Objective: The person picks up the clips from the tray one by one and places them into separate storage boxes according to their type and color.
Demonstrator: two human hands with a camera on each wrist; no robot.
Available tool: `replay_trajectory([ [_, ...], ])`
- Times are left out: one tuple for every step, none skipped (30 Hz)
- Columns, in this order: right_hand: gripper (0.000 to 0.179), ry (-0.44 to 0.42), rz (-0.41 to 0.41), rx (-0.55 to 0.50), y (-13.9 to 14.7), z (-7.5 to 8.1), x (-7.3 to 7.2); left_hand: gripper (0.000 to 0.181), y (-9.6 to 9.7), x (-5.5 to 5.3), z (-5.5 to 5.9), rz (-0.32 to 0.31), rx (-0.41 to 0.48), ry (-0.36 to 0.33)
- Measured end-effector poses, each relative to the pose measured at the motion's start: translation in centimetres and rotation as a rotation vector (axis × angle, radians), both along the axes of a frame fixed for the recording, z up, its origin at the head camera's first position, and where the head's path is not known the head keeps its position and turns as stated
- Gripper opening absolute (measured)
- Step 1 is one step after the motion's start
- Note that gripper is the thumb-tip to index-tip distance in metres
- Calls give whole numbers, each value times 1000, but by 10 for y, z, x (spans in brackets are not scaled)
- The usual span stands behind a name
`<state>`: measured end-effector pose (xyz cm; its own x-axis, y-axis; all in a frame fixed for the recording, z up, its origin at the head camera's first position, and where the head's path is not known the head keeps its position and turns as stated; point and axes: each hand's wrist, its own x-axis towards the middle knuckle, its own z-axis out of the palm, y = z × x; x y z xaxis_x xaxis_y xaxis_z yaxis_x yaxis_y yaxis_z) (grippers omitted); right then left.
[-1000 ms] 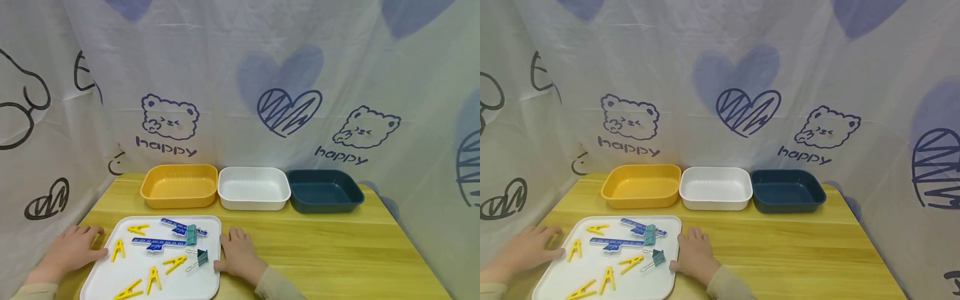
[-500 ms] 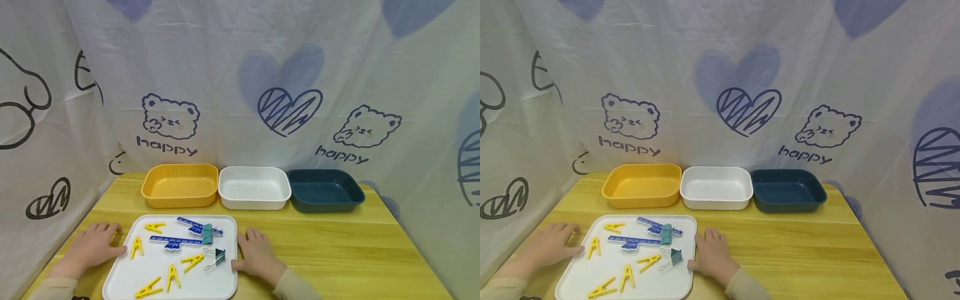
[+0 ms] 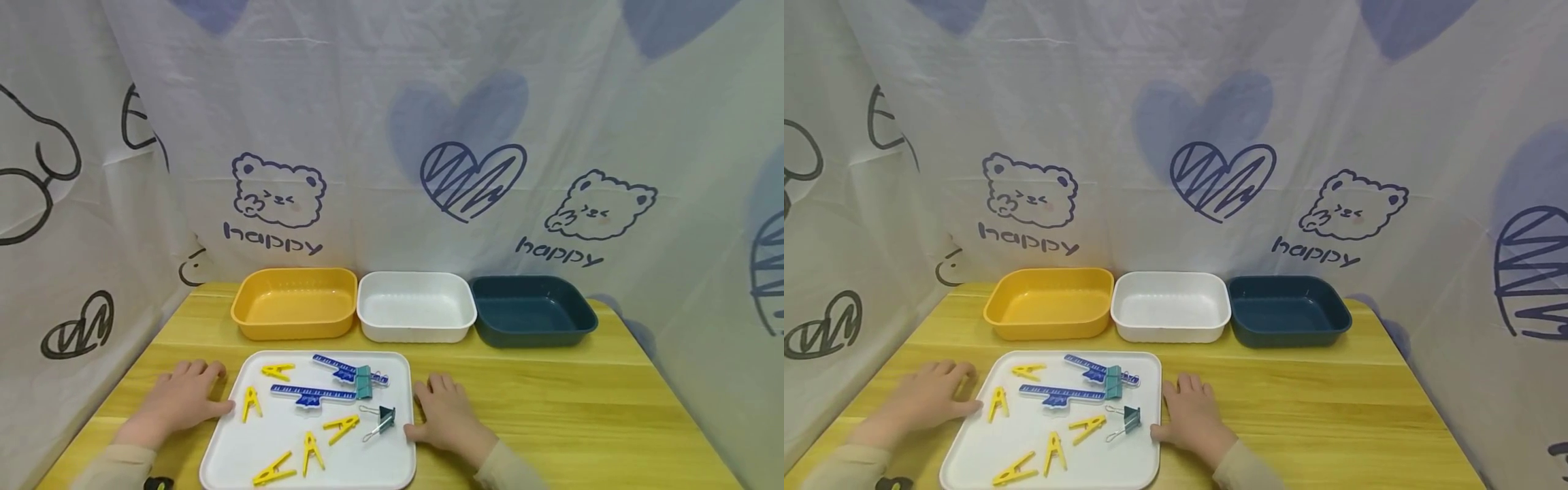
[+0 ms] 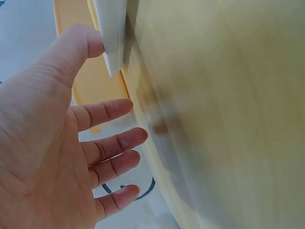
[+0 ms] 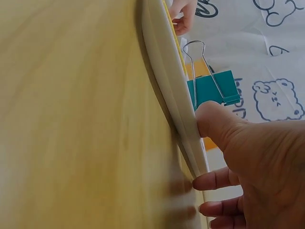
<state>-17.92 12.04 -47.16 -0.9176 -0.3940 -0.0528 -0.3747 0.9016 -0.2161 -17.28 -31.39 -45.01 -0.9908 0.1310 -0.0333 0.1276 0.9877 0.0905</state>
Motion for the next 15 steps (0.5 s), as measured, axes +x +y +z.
replay_trajectory([
  [58,0,-4,0,3,0,0,60,2,-1,0,-3,2,-1],
  [57,1,-8,-1,5,1,0,60,5,-1,0,-6,5,-1],
  [55,1,-13,-4,8,2,0,60,7,-2,0,-11,5,0],
  [53,4,-16,-6,10,2,0,59,10,-2,0,-14,8,1],
  [52,6,-21,-8,13,1,1,59,13,-2,1,-16,10,0],
  [51,5,-26,-11,15,1,1,59,16,-3,1,-17,10,-1],
  [49,3,-32,-13,18,1,1,59,19,-3,2,-20,11,-2],
  [49,4,-36,-17,21,1,1,58,22,-2,3,-21,11,-5],
  [48,3,-43,-19,24,0,1,58,26,-2,4,-24,11,-7],
  [47,5,-49,-18,27,0,1,57,30,-2,6,-26,14,-12],
  [47,1,-58,-20,29,0,1,57,33,-2,7,-30,13,-16],
  [47,-1,-65,-21,32,0,2,56,37,-2,7,-33,14,-19],
  [47,-1,-72,-19,35,-1,2,55,40,-2,8,-37,15,-22],
  [47,0,-79,-18,38,-1,2,54,43,-2,7,-41,14,-26],
  [46,-4,-87,-18,42,-1,3,54,46,-2,7,-47,16,-26],
])
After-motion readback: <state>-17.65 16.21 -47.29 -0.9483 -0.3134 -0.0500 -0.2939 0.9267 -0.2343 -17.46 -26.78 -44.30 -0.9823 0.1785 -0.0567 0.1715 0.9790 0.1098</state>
